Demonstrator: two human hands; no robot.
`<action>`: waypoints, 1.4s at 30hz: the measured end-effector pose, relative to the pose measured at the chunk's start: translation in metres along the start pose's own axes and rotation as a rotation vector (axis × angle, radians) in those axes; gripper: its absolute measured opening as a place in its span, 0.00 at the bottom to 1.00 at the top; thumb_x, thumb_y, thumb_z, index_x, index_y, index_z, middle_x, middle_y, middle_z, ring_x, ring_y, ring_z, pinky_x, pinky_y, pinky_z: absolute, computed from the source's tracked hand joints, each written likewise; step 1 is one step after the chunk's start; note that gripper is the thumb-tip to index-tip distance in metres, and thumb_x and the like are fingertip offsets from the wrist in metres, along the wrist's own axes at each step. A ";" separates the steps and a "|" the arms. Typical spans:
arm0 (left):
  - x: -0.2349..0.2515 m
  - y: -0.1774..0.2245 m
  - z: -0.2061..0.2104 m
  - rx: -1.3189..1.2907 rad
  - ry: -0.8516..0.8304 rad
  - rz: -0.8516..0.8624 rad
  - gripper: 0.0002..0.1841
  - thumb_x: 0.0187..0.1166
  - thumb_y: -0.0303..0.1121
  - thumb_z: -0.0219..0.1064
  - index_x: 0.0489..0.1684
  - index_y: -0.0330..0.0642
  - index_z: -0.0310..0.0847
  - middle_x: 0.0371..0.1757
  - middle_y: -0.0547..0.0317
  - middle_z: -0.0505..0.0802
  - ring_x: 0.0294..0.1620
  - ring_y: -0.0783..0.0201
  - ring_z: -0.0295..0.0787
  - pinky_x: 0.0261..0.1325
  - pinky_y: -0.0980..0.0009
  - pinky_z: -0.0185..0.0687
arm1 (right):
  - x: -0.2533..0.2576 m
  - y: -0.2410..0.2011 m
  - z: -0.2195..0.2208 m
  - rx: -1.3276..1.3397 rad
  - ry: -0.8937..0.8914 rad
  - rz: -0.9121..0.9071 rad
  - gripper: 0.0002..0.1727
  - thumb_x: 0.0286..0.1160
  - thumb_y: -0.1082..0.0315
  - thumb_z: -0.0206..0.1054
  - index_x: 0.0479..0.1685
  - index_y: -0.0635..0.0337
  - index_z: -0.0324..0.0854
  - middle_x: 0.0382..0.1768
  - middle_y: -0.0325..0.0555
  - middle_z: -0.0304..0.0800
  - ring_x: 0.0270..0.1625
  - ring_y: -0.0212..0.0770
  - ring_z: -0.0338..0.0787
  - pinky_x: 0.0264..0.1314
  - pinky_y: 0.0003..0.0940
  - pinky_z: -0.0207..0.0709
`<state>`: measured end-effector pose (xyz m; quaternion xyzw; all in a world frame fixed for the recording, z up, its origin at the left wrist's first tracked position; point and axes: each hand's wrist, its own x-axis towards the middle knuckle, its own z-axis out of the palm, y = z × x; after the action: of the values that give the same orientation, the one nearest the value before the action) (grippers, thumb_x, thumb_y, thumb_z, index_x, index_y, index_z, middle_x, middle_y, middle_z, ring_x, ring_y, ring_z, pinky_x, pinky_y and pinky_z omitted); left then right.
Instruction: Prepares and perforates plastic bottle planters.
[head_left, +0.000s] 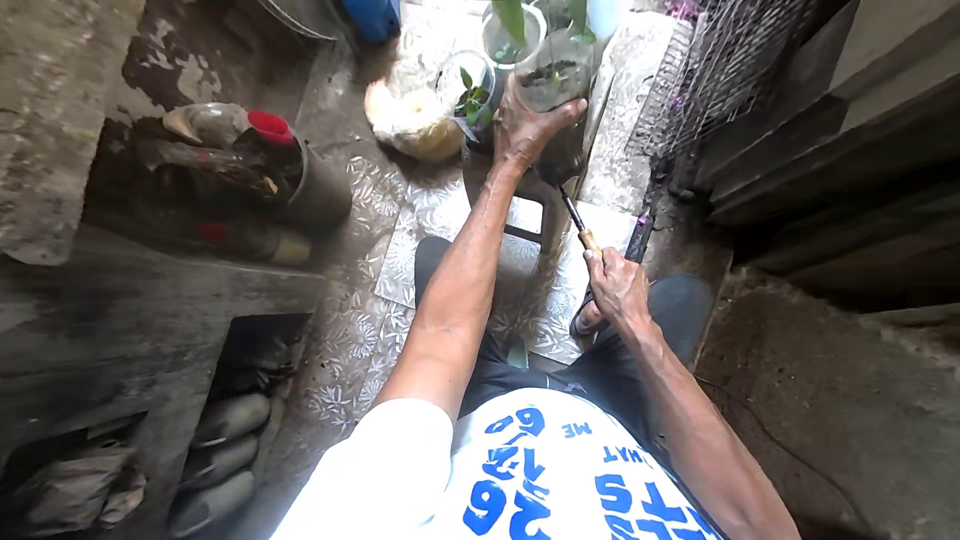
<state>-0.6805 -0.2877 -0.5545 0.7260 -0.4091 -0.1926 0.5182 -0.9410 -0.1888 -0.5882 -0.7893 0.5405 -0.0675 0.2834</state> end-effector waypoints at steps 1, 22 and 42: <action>-0.001 0.000 0.000 0.011 -0.004 0.000 0.53 0.46 0.55 0.89 0.76 0.35 0.73 0.68 0.45 0.89 0.72 0.57 0.84 0.78 0.58 0.77 | 0.000 -0.001 0.000 0.002 0.002 0.000 0.32 0.92 0.43 0.46 0.40 0.64 0.82 0.23 0.58 0.83 0.31 0.64 0.87 0.34 0.65 0.74; 0.001 -0.005 0.002 -0.002 -0.001 0.025 0.50 0.47 0.55 0.89 0.73 0.36 0.75 0.66 0.47 0.90 0.70 0.58 0.85 0.78 0.58 0.76 | -0.002 -0.010 0.001 0.073 -0.011 0.035 0.32 0.93 0.42 0.45 0.39 0.62 0.80 0.24 0.58 0.82 0.29 0.62 0.87 0.31 0.63 0.74; 0.001 0.001 0.005 0.000 -0.009 -0.019 0.53 0.44 0.54 0.90 0.75 0.37 0.73 0.68 0.46 0.89 0.72 0.57 0.84 0.79 0.58 0.76 | -0.011 -0.029 -0.018 0.091 0.050 -0.009 0.31 0.92 0.42 0.46 0.32 0.59 0.77 0.18 0.52 0.75 0.19 0.55 0.80 0.20 0.54 0.68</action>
<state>-0.6835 -0.2915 -0.5551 0.7289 -0.4045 -0.2005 0.5146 -0.9297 -0.1785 -0.5559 -0.7760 0.5402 -0.1131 0.3052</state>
